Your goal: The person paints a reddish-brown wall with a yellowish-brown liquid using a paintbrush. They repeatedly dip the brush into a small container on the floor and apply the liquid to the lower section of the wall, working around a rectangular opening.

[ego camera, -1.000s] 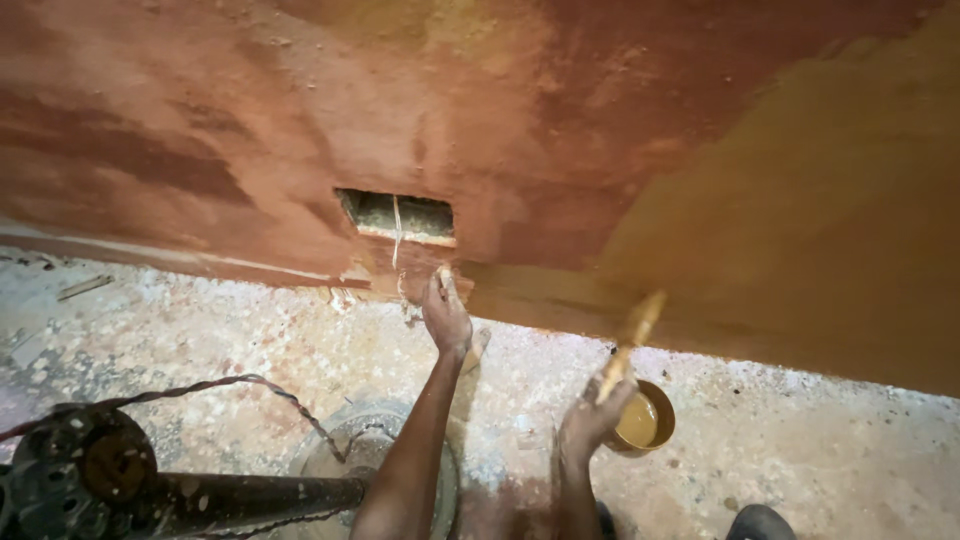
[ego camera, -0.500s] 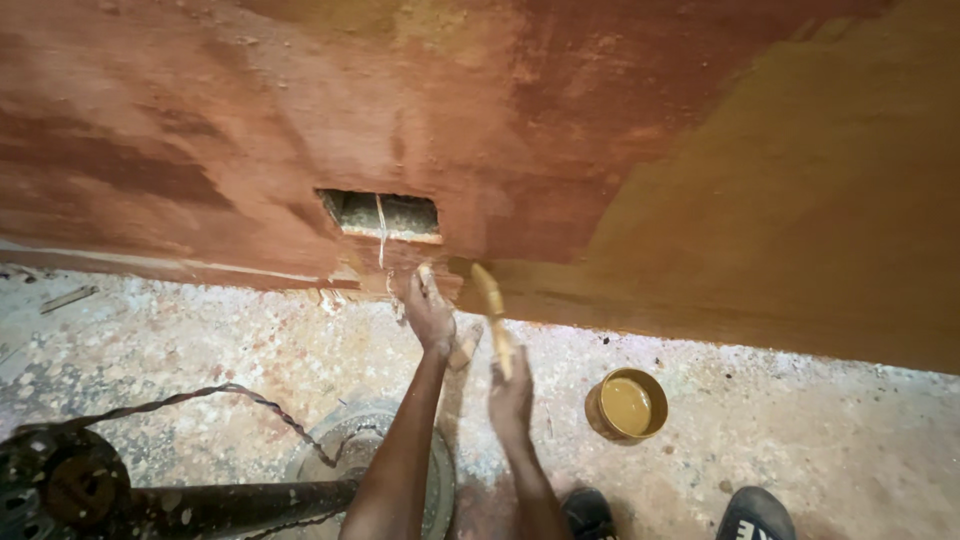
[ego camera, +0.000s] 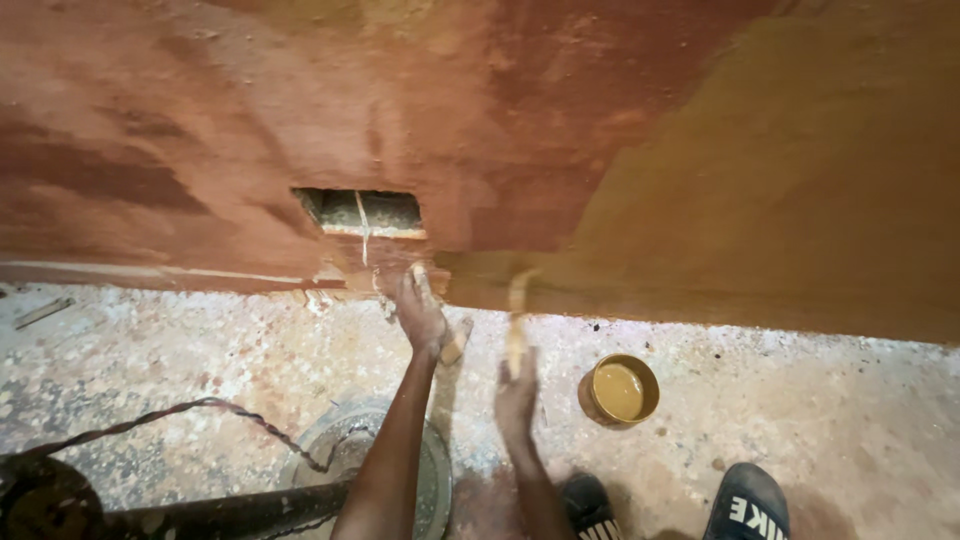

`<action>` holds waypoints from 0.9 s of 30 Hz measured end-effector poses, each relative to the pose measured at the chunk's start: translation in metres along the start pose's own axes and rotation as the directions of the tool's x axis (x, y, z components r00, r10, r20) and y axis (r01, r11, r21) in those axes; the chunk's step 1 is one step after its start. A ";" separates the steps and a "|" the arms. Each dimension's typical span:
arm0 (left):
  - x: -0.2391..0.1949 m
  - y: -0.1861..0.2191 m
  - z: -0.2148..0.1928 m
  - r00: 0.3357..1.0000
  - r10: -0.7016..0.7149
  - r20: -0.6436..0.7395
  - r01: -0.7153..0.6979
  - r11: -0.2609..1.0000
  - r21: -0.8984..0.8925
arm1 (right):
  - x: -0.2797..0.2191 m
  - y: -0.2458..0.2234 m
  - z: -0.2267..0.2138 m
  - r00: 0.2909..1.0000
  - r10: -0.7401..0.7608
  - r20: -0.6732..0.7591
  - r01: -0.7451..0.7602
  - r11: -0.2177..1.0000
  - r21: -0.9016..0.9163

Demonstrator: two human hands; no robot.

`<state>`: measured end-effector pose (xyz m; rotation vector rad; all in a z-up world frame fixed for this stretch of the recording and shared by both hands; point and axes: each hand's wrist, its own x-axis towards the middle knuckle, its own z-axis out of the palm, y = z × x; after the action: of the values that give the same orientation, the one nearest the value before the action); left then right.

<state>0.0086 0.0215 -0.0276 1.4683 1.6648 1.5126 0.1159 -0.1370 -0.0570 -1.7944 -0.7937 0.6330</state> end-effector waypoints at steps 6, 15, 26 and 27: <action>0.002 0.004 -0.001 0.999 0.035 -0.040 -0.036 0.999 -0.015 | -0.022 -0.008 0.009 0.918 -0.339 0.206 0.333 0.941 0.064; -0.008 0.026 0.010 0.999 0.040 0.014 -0.041 0.996 0.077 | 0.022 -0.011 -0.079 0.913 0.167 -0.372 -0.155 0.986 0.064; -0.002 0.002 0.011 0.999 -0.013 -0.043 0.011 0.998 -0.054 | -0.013 -0.006 -0.016 0.984 -0.012 0.178 0.024 0.998 -0.064; -0.004 0.002 0.010 0.998 -0.059 -0.031 0.056 0.993 -0.108 | -0.022 -0.003 -0.008 0.962 -0.194 0.192 0.202 0.979 -0.023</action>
<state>0.0192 0.0223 -0.0299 1.3345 1.6049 1.5781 0.1067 -0.1577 -0.0500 -1.6830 -1.1080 0.6636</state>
